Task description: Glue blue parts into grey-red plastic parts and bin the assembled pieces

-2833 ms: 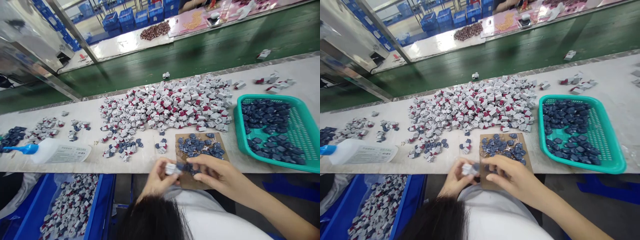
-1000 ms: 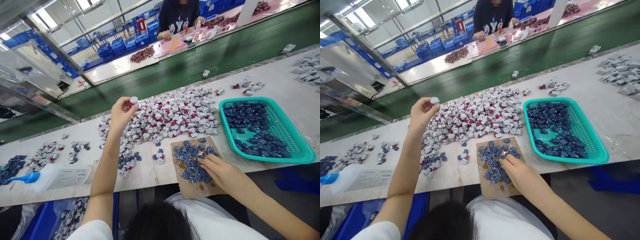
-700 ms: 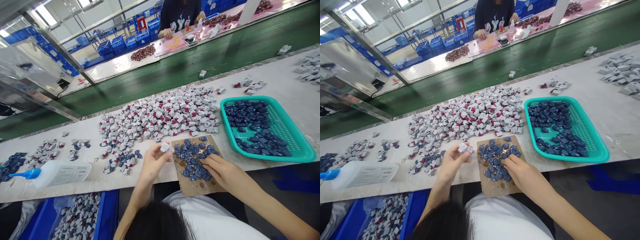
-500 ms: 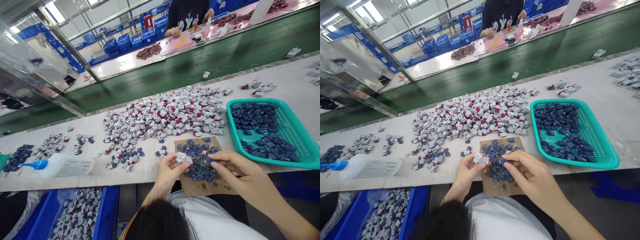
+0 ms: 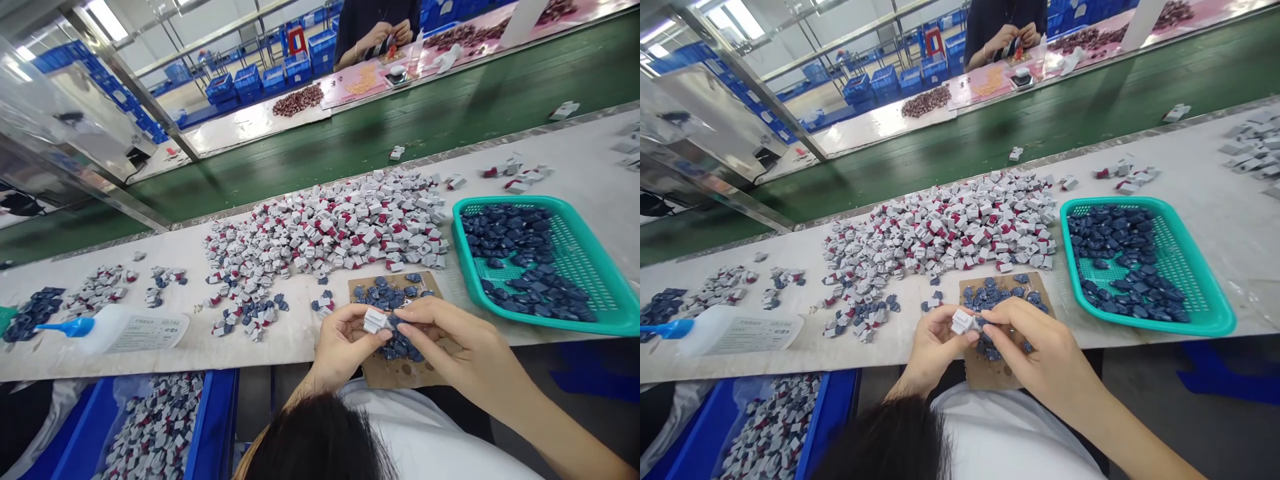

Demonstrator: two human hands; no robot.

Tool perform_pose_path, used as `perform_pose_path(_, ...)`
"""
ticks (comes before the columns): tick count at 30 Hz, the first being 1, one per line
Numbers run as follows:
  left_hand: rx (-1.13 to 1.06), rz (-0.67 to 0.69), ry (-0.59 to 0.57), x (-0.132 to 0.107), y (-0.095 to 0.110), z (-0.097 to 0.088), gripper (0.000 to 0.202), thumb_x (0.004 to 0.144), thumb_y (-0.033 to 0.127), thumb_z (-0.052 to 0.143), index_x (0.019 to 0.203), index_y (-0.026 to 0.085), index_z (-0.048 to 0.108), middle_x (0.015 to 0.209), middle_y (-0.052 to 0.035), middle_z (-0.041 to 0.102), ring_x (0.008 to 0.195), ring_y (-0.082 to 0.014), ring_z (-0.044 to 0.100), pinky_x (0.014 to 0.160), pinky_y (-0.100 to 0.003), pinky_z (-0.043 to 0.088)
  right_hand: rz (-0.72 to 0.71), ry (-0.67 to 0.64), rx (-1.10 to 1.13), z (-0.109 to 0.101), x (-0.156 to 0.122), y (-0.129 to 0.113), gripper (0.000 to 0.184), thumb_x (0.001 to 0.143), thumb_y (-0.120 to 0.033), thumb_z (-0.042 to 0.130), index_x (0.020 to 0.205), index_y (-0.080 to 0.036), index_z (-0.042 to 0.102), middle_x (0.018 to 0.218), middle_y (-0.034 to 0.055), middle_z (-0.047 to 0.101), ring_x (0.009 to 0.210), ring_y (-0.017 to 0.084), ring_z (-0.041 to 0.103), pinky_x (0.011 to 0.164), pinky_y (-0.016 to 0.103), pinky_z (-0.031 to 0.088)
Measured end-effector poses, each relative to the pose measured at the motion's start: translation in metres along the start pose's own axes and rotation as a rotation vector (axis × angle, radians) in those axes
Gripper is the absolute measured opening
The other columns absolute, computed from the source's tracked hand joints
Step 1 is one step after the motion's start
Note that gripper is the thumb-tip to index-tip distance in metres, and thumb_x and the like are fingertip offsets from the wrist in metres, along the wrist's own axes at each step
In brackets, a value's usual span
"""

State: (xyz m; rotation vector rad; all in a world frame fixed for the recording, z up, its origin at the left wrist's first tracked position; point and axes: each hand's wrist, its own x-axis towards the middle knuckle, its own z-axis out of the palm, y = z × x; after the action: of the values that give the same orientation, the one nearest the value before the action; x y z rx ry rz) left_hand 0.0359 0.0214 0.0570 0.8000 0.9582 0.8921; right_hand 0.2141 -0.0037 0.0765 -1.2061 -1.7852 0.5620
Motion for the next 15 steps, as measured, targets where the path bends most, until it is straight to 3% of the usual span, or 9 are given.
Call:
perform_pose_path(3,0.065,0.028,-0.014,0.000,0.000,-0.002,0.040,0.056,0.038,0.099,0.082,0.018,0.075,0.080,-0.0036,0.075,0.072,-0.0167,0.068,0.068,-0.027,0.058,-0.002,-0.105,0.048,-0.007,0.002,0.001,0.013,0.101,-0.021,0.056,0.097,-0.020,0.068,0.086,0.0031,0.069,0.072,0.013,0.066,0.058,0.020,0.051)
perform_pose_path(9,0.167,0.091,-0.136,-0.001,0.001,-0.007,0.035,0.059,0.032,0.098,0.082,0.018,0.076,0.080,-0.0035,0.076,0.074,-0.0179,0.071,0.071,-0.027,0.059,0.166,-0.389,0.206,-0.017,0.006,0.010,0.027,0.103,-0.038,0.054,0.091,-0.020,0.069,0.082,0.0039,0.066,0.070,0.014,0.060,0.061,0.023,0.049)
perform_pose_path(15,0.189,0.123,-0.097,0.002,-0.012,-0.005,0.039,0.058,0.039,0.098,0.080,0.017,0.073,0.078,-0.0044,0.075,0.074,-0.0191,0.072,0.072,-0.029,0.060,0.250,-0.388,0.289,-0.013,0.003,0.026,0.034,0.100,-0.047,0.059,0.083,-0.019,0.068,0.076,0.0030,0.065,0.063,0.012,0.059,0.055,0.020,0.046)
